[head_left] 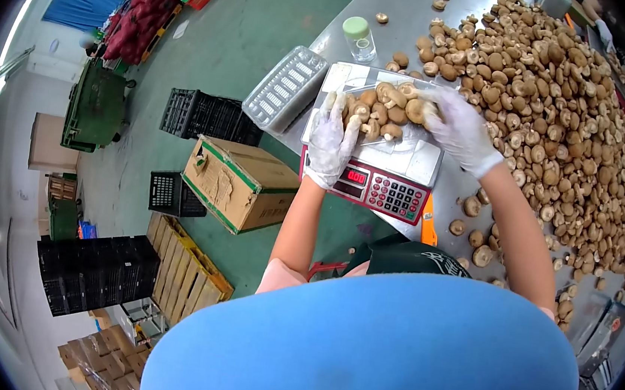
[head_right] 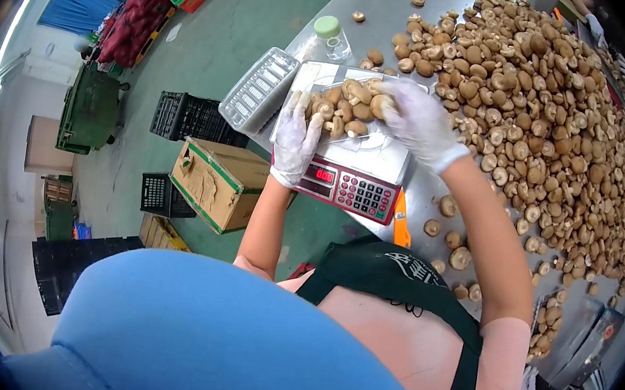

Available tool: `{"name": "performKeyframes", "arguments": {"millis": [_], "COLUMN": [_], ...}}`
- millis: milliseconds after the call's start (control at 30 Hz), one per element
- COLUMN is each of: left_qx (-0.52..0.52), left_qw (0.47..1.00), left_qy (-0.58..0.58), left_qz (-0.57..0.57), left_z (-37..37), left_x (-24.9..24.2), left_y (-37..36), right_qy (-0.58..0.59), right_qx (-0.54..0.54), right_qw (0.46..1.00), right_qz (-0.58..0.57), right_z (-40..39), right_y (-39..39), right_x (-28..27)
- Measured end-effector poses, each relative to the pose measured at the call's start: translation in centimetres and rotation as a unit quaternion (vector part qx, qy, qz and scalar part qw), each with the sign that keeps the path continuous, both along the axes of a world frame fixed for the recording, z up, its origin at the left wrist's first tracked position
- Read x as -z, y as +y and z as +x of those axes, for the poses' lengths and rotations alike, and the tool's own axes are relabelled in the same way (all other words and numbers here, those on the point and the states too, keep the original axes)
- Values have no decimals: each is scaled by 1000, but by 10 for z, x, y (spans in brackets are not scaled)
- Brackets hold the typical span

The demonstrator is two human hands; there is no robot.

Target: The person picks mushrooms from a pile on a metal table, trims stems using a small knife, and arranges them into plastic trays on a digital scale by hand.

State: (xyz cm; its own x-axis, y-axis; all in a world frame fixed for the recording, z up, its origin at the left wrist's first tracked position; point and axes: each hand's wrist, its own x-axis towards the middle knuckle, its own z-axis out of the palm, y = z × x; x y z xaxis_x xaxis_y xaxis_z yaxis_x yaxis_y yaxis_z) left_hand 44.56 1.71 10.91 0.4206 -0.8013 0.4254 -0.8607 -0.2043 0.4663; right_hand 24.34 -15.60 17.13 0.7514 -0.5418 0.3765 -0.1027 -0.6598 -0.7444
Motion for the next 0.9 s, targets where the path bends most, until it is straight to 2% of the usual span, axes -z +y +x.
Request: {"name": "performKeyframes", "arguments": {"millis": [33,67,100,167,233,300,400,500,567,600,633,700,733,767,800,833,900], "left_qx": [2,-2,-6,-1,17,25,33,39,13,5,-3,38,41,64,39,14,17], "left_qw": [1000,999,996,996,992,986,922,808,823,828,834,830,838,821,840,857,840], "left_qy": [0,38,75,72,106,152,365,557,546,539,532,522,510,519,501,481,502], "left_qz": [0,-25,-51,-59,-65,-66,-124,-186,-160,-154,-148,-192,-188,-228,-207,-184,-205], "left_z": [0,-1,-1,2,6,15,19,22,24,29,34,38,41,43,43,44,47], "left_x": [1,3,5,7,7,17,18,15,-1,-1,0,2,-1,-1,-8,-18,-26], "left_y": [-1,-2,-4,-5,-4,-2,0,6,10,11,13,22,27,30,34,38,44], "right_qy": [-9,-72,-11,21,92,105,35,-87,-62,-28,-2,16,32,48,46,74,94], "right_qx": [-26,-29,-46,-77,-93,-92,-55,-17,46,66,109,124,134,144,169,175,202], "right_qw": [999,996,995,980,961,954,981,995,997,997,994,989,989,988,984,982,970], "right_qz": [34,-41,-91,-185,-245,-267,-181,43,-4,19,22,-75,-49,-22,31,9,93], "right_z": [17,36,49,69,81,79,66,38,12,-3,-16,-47,-61,-73,-84,-96,-112], "right_y": [-3,-1,-4,3,10,7,-1,-7,-25,-23,-27,-36,-31,-24,-19,-18,-6], "right_x": [6,15,24,33,49,55,32,15,30,16,25,50,49,48,52,58,61]}}
